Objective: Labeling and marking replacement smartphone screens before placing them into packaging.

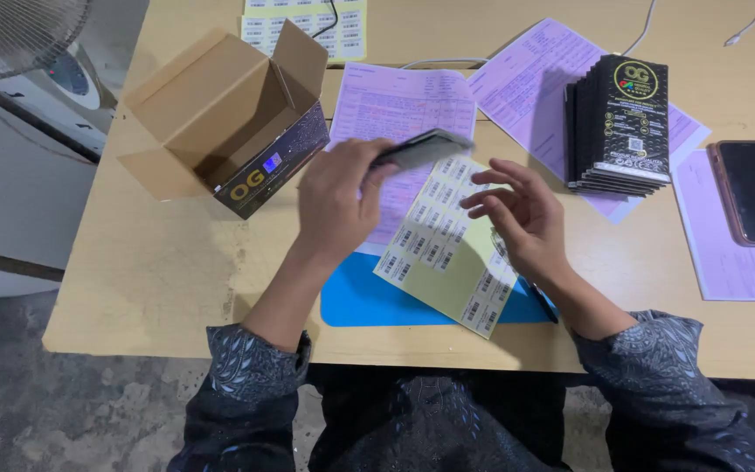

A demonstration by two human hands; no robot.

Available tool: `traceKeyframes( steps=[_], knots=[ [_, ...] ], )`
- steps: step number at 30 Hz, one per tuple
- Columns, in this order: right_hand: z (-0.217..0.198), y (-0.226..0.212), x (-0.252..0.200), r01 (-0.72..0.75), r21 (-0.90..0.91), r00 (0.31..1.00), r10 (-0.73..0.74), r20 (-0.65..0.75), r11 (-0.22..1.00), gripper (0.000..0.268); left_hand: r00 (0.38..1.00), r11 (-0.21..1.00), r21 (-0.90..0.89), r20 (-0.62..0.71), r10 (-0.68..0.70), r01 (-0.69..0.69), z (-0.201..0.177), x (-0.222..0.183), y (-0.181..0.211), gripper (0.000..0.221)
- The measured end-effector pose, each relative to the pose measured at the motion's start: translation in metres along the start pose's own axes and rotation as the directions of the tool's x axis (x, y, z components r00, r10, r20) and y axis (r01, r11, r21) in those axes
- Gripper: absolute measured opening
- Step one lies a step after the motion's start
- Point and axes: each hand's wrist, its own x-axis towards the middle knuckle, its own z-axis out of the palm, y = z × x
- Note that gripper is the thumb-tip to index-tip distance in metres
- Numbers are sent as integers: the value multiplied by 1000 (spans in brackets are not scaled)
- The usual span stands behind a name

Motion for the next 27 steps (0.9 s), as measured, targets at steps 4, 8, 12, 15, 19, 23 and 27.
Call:
traceKeyframes(
  steps=[4, 8, 12, 15, 19, 23, 27],
  knots=[
    [-37, 17, 6, 51, -8, 996, -52, -76, 999, 36, 928, 948, 302, -314, 199, -101, -34, 11, -50, 19],
    [-48, -4, 12, 38, -99, 987, -52, -152, 994, 21, 979, 807, 576, -204, -15, 132, -70, 13, -66, 18],
    [-55, -13, 15, -15, -121, 974, -12, -224, 992, 10, 951, 766, 605, 45, -305, 217, -69, 6, -84, 16],
    [-66, -9, 17, 18, -108, 974, -42, -224, 994, 9, 839, 743, 599, 207, -504, 298, -54, -2, -97, 12],
    [-76, -10, 24, -3, -130, 961, -33, -274, 992, 7, 589, 606, 647, 286, -755, 463, -61, 13, -92, 38],
    [-89, -13, 29, -13, -133, 940, -33, -340, 991, 8, 275, 499, 629, 424, -863, 596, -71, 36, -80, 54],
    [-108, -17, 33, 101, -267, 906, -199, -374, 958, 6, -4, 333, 665, 452, -892, 668, -78, 58, -66, 55]
  ],
)
